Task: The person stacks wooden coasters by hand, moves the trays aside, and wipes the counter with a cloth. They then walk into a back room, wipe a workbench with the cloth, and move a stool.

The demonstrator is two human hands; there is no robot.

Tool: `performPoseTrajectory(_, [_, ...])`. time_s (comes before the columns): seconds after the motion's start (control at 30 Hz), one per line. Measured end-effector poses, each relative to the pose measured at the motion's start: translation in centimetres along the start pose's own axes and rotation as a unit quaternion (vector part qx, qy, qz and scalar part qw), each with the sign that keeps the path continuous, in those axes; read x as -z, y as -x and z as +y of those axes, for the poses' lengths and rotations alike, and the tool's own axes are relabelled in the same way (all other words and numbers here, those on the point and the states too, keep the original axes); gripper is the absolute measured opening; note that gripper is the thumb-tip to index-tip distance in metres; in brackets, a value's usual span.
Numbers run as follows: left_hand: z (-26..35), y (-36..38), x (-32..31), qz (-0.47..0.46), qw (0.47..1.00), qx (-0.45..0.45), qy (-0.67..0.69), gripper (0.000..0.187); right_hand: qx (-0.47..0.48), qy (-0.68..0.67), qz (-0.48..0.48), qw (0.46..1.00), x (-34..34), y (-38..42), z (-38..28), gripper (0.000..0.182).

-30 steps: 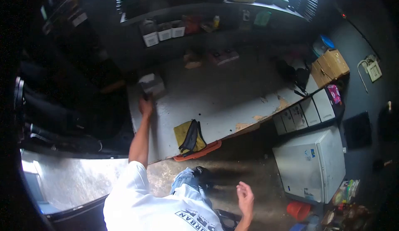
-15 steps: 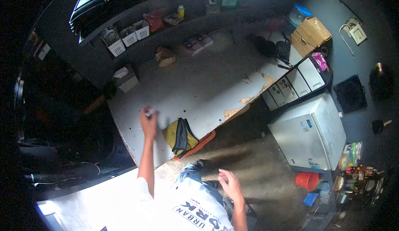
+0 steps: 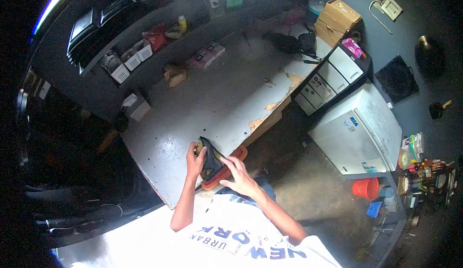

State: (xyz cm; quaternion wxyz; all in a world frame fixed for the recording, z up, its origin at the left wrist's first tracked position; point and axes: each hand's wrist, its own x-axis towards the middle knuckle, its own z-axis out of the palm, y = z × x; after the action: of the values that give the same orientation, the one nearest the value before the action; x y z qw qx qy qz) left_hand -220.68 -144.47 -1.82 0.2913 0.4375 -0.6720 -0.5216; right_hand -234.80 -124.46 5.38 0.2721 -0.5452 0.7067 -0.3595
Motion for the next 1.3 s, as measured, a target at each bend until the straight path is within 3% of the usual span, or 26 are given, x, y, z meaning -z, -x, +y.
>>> performPoseTrajectory(0.1, [3.7, 1.3, -2.5, -0.023, 0.944, 0.178, 0.275, 0.026, 0.047, 0.063, 0.068, 0.995, 0.6, -3.2, -0.1, 0.094])
performPoseTrajectory(0.17, [4.8, 1.7, -4.4, -0.067, 0.914, 0.181, 0.357, 0.031, 0.097, 0.032, 0.077, 0.992, 1.2, -5.7, 3.0, 0.099])
performPoseTrajectory(0.2, [5.4, 1.4, -5.4, -0.06, 0.894, 0.156, 0.416, 0.034, 0.099, -0.054, 0.074, 0.991, 1.4, -6.7, 5.6, 0.096])
performPoseTrajectory(0.23, [6.1, 0.8, -6.4, -0.054, 0.871, 0.129, 0.471, 0.038, 0.114, -0.046, 0.088, 0.989, 3.1, -8.1, 6.6, 0.091])
performPoseTrajectory(0.3, [9.6, -0.1, -6.2, 0.014, 0.97, 0.077, 0.23, 0.037, 0.141, -0.033, 0.117, 0.982, 7.5, -11.9, 8.4, 0.082])
performPoseTrajectory(0.37, [9.0, -1.3, -6.3, 0.104, 0.993, 0.052, 0.034, 0.037, 0.112, -0.06, 0.183, 0.975, 12.2, -16.3, 11.3, 0.075])
performPoseTrajectory(0.47, [3.3, -0.3, -6.6, 0.197, 0.96, 0.06, -0.191, 0.038, -0.022, -0.185, 0.251, 0.95, 18.2, -23.9, 21.9, 0.068])
performPoseTrajectory(0.53, [-0.1, 1.0, -8.9, 0.236, 0.919, 0.119, -0.293, 0.047, -0.014, -0.113, 0.333, 0.936, 24.2, -28.8, 26.6, 0.069])
performPoseTrajectory(0.57, [-0.1, 1.3, -10.6, 0.25, 0.905, 0.112, -0.327, 0.051, -0.007, -0.098, 0.333, 0.938, 26.8, -31.4, 29.1, 0.071])
performPoseTrajectory(0.63, [0.0, 0.7, -13.4, 0.275, 0.871, 0.096, -0.396, 0.059, -0.096, -0.065, 0.239, 0.964, 31.2, -36.4, 32.2, 0.077])
performPoseTrajectory(0.67, [-0.6, 0.4, -14.6, 0.276, 0.844, 0.128, -0.442, 0.068, -0.034, 0.03, 0.242, 0.969, 32.7, -39.0, 34.7, 0.079])
performPoseTrajectory(0.73, [-0.2, -0.6, -15.6, 0.298, 0.823, 0.142, -0.462, 0.067, 0.094, 0.212, 0.236, 0.944, 33.1, -44.1, 41.4, 0.082])
performPoseTrajectory(0.83, [0.0, -1.1, -15.8, 0.318, 0.81, 0.142, -0.471, 0.066, 0.048, 0.127, 0.235, 0.962, 32.0, -50.9, 45.4, 0.071])
performPoseTrajectory(0.87, [-0.1, -1.0, -15.9, 0.323, 0.809, 0.14, -0.47, 0.065, 0.033, 0.153, 0.223, 0.962, 31.5, -52.7, 46.1, 0.072])
performPoseTrajectory(0.97, [1.0, -1.5, -15.9, 0.325, 0.815, 0.152, -0.455, 0.065, 0.157, 0.144, 0.217, 0.953, 28.4, -53.0, 39.8, 0.075])
performPoseTrajectory(1.13, [0.4, -1.4, -15.8, 0.334, 0.812, 0.142, -0.457, 0.066, 0.199, 0.079, -0.053, 0.975, 20.7, -49.0, 33.5, 0.08])
performPoseTrajectory(1.23, [0.6, -1.5, -15.8, 0.341, 0.812, 0.145, -0.451, 0.067, 0.25, 0.019, 0.043, 0.967, 20.4, -54.1, 31.4, 0.084])
performPoseTrajectory(1.3, [0.9, -1.8, -15.7, 0.35, 0.812, 0.148, -0.442, 0.069, 0.248, 0.05, 0.045, 0.966, 17.5, -58.5, 33.8, 0.084])
